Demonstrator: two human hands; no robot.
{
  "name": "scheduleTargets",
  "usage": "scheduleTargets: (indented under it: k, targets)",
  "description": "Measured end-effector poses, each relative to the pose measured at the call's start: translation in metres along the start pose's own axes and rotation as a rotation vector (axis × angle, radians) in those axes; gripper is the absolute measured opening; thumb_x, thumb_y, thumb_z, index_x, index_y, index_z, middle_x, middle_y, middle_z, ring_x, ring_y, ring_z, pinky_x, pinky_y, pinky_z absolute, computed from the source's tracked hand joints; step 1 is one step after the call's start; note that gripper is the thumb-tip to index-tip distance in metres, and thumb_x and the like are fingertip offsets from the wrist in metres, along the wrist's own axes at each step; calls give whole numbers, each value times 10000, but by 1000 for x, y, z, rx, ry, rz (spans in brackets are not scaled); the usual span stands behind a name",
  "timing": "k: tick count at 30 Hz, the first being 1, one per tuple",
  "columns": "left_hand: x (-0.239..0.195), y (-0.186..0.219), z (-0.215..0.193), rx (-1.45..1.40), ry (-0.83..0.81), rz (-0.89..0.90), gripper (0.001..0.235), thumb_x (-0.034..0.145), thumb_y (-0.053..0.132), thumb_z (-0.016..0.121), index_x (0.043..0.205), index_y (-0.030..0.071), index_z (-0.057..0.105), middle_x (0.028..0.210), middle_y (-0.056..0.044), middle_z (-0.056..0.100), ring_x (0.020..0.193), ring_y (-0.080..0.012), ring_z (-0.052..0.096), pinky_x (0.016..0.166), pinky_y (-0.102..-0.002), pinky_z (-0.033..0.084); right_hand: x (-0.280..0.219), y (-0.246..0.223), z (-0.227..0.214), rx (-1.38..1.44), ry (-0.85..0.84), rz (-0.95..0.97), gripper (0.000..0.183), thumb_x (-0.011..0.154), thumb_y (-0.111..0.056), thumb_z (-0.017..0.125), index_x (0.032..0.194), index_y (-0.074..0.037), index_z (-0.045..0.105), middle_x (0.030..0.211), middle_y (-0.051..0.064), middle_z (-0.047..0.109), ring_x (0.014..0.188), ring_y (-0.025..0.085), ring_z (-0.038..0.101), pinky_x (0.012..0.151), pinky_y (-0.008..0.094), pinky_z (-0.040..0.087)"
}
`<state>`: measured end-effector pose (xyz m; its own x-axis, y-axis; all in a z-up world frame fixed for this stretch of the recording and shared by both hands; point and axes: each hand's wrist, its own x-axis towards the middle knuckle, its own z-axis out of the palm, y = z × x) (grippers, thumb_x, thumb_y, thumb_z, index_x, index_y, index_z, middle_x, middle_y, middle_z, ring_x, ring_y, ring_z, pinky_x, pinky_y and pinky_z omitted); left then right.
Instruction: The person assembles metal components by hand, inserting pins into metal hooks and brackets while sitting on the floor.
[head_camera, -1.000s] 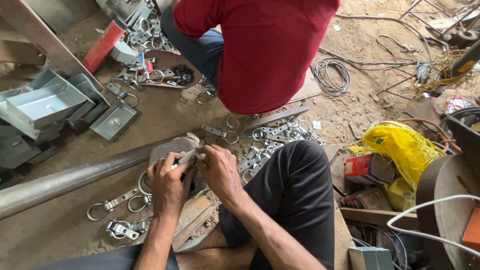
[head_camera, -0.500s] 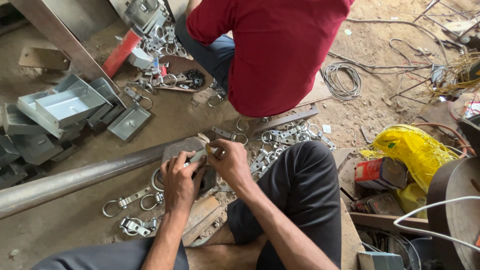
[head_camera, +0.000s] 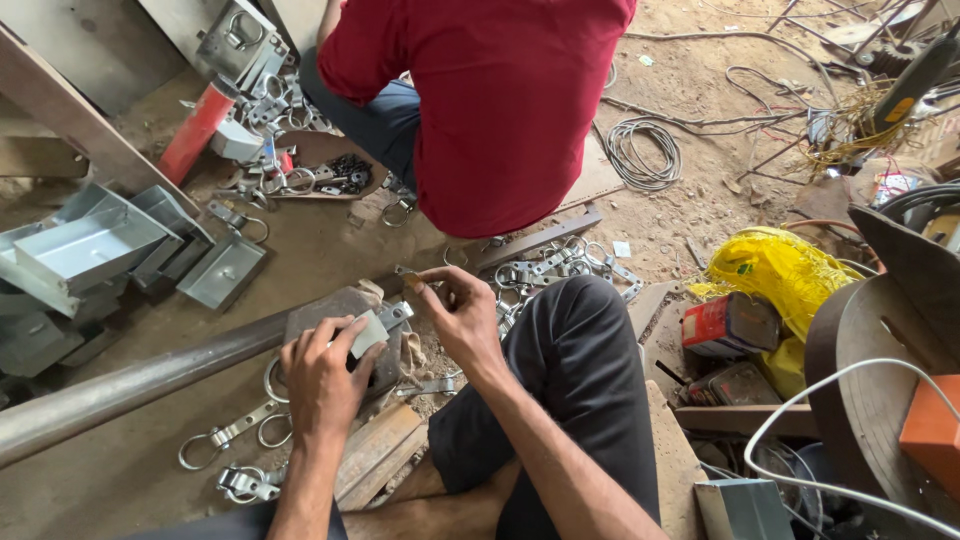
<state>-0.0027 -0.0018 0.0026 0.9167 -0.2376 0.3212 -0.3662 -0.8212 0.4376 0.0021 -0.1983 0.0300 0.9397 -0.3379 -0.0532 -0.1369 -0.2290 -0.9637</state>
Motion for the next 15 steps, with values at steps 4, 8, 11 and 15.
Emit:
scheduleTargets:
  k: [4,8,11,15]
  targets:
    - [1,0,2,16,-6,-9,458,809,411,798,1137,92,775,1194,-62,725,1016,-237,676,977,-479,452,0,-2,0,185,-43,-41,209,947,-142,684,1094,-15,761,885,82,786,743,126,719,667,257,595]
    - [4,7,-8,-13,-22,-37,458,807,425,818,1122,94,775,1207,-61,722,1051,-249,678,951,-469,456,1,-4,2,273,-28,-45,245,1011,-168,655,1117,17,776,908,117,805,818,149,772,769,260,647]
    - [6,11,-13,-9,-44,-65,463,776,380,830,1146,107,777,1202,-39,727,1066,-241,680,962,-447,465,-1,-11,-1,230,-20,-36,221,963,-147,719,1094,23,770,903,116,804,795,149,771,742,266,647]
    - [10,13,-13,20,-88,-95,515,750,371,847,1180,102,763,1206,-35,728,1032,-227,685,968,-447,459,-1,-18,-4,299,-30,-10,217,909,-109,756,1098,-1,756,940,108,805,836,136,778,774,261,654]
